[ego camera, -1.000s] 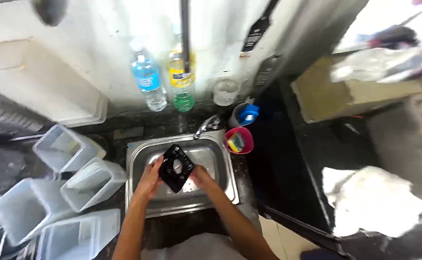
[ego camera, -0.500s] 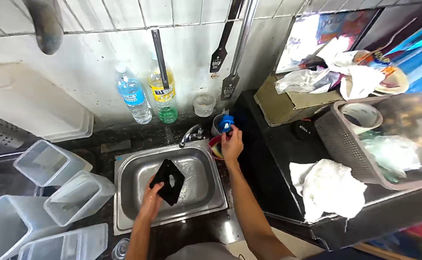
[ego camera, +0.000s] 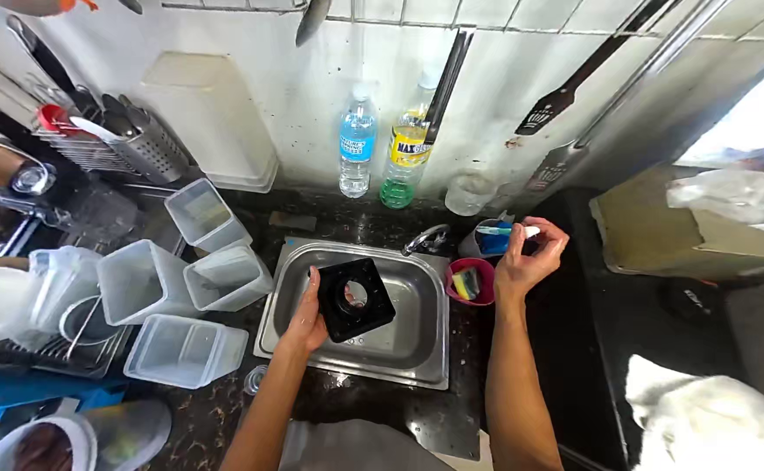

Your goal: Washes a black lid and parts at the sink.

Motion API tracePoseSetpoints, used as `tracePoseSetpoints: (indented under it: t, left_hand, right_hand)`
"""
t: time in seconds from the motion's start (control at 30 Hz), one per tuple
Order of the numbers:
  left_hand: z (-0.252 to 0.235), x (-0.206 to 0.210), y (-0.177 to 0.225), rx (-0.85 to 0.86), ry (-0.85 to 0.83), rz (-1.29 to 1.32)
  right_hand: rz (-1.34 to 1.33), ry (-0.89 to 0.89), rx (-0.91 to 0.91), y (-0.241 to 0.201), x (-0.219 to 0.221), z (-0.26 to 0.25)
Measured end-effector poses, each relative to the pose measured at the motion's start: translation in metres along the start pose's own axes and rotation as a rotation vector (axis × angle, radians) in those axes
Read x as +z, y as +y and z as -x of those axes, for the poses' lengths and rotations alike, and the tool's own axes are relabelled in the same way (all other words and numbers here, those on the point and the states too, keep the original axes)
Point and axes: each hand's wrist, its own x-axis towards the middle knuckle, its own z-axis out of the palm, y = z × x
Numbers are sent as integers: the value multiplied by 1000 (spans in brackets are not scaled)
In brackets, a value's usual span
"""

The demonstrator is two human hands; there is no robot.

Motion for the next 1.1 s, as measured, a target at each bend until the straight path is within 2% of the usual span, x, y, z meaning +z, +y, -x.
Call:
tracePoseSetpoints:
  t: [0.1,0.2,0.27,0.3,0.37,0.43,0.53,0.6,0.7,0.8,0.87,0.93,0.97,1.03,1.07,1.1]
  left_hand:
    - [-1,-2,4,-63,-23,24]
    - [-7,-7,8,-139,-113,-40]
    - [-15,0,12,-217,-132,-135]
    - [-19,5,15,-259,-138,-168]
    - [-25,18,18,-272,-121,-205]
    - [-30,18,11,-138,-132,-211]
    - [-34,0,-28,203,-102,-427]
    - [-37,-11,-53,319,-48,-471]
    - [-41,-14,-62,421,109,-526]
    - [-47,-29,-42,445,26,-592]
    - [-48,-34,-33,490,-12,-606]
    - [-50,-35,-31,539,-1,-641]
    - [-50,-36,-31,548,14,-661]
    - [-54,-38,-35,562,34,-695]
    - [-57,-39,-37,569,38,-705]
    - [-58,-40,-40,569,49,-713]
  right_hand:
    - [-331,-201,152,-47,1,29]
    - [-436,-591,556,-83,24,96]
    - [-535,-731,902,-97,43,137]
    - [-607,-728,1066,-101,49,150]
    - [-714,-583,1317,-107,60,169]
    - [-751,-428,1432,-113,69,178]
    - [-694,-242,1455,-125,77,183]
    - [-630,-257,1403,-124,82,188]
    - [-514,-472,1416,-108,71,206]
    - [-390,-695,1470,-69,52,232]
    - [-312,-846,1336,-44,37,245]
    - [-91,-1058,1134,-27,28,247]
    - [5,-1151,1053,-27,24,242]
    - [152,-1375,984,-55,15,206]
    - [188,-1456,925,-76,13,183]
    - [155,-1464,839,-91,12,169]
